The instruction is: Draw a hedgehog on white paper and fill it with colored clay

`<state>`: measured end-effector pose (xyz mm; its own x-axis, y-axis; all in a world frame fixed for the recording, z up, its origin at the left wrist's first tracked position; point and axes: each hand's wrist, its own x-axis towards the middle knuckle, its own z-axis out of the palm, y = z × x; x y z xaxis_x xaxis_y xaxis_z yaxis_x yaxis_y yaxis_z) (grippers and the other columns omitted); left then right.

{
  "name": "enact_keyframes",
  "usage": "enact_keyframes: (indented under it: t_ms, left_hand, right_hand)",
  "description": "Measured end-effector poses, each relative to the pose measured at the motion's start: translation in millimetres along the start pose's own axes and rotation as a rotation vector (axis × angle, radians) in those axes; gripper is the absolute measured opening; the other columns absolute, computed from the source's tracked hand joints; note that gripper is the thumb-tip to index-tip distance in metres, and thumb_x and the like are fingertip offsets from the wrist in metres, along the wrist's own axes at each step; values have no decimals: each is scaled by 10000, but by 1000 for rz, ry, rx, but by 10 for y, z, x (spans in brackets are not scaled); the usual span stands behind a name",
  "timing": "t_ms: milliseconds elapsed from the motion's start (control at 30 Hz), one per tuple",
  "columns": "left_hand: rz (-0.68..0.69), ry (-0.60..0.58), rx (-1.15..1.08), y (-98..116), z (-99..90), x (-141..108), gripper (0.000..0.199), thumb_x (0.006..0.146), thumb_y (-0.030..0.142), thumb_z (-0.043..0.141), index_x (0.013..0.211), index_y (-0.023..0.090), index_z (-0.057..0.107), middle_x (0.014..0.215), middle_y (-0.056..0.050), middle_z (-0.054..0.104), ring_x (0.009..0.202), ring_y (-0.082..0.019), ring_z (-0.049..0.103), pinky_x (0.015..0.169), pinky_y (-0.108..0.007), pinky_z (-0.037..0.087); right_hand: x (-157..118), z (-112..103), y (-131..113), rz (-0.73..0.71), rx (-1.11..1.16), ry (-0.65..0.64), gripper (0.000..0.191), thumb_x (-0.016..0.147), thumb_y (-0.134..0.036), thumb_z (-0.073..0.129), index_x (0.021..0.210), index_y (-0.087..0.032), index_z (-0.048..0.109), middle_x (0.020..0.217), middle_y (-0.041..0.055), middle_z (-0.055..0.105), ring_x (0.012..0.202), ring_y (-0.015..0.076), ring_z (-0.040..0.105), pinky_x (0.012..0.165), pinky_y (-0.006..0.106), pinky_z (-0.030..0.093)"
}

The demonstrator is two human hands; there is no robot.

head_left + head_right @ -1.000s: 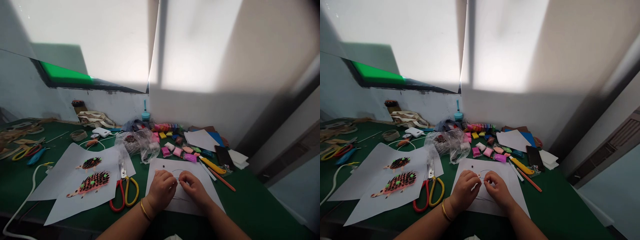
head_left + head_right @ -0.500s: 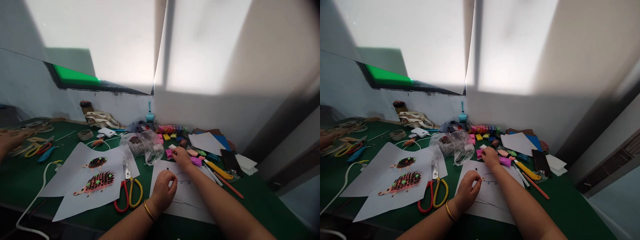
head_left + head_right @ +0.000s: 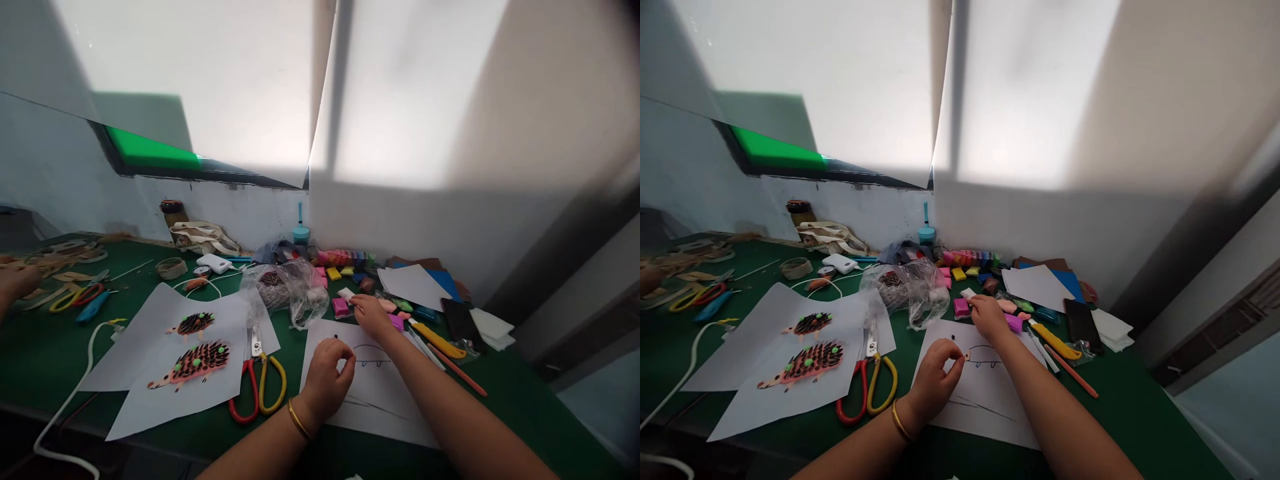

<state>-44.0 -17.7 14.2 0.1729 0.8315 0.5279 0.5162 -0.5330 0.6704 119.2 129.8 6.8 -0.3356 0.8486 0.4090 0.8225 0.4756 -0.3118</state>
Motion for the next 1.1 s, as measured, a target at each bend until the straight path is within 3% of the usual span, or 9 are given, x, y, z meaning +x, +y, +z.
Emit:
enact_keyframes:
  t_ms: [167, 367, 667, 933, 1100]
  left_hand:
    - [-11, 12, -7, -15, 22, 19, 105, 883, 198, 497, 793, 207, 548, 808, -33, 585, 810, -192, 541, 772, -323, 437]
    - [-32, -10, -20, -22, 36, 9, 132, 895, 207, 478, 782, 206, 546, 801, -27, 581, 802, -186, 532, 779, -318, 434]
    - [-56, 2, -53, -58, 32, 9, 90, 878, 205, 521, 792, 199, 546, 815, -25, 576, 801, -182, 522, 756, -306, 429]
    - [-34, 19, -76, -83, 39, 5, 58, 881, 196, 540, 830, 200, 568, 850, -28, 591, 839, -184, 537, 792, -319, 431]
    - [-22, 16, -66, -99, 45, 4, 73, 897, 218, 538, 838, 200, 578, 851, -33, 594, 843, -190, 538, 792, -328, 430]
  right_hand:
    - [-169, -87, 12, -9, -14, 13, 378, 891, -156, 404, 1131, -192, 695, 1208, 64, 657, 1144, 206, 555, 998, 324, 415]
    - [-32, 9, -134, -46, -121, -61, 395, 844, -94, 475, 1153, -225, 683, 1150, 78, 677, 1058, 231, 560, 914, 340, 419]
    - [128, 34, -229, -61, -263, -131, 232, 867, -110, 500, 866, -166, 725, 963, 140, 700, 966, 265, 552, 782, 357, 387]
    - [87, -90, -130, -5, -191, -88, 234, 894, -168, 498, 943, -159, 727, 993, 131, 698, 963, 247, 582, 815, 331, 407]
    - [-143, -212, -148, 7, -27, -63, 314, 914, -164, 435, 1073, -201, 703, 1087, 73, 698, 1013, 195, 607, 872, 288, 447]
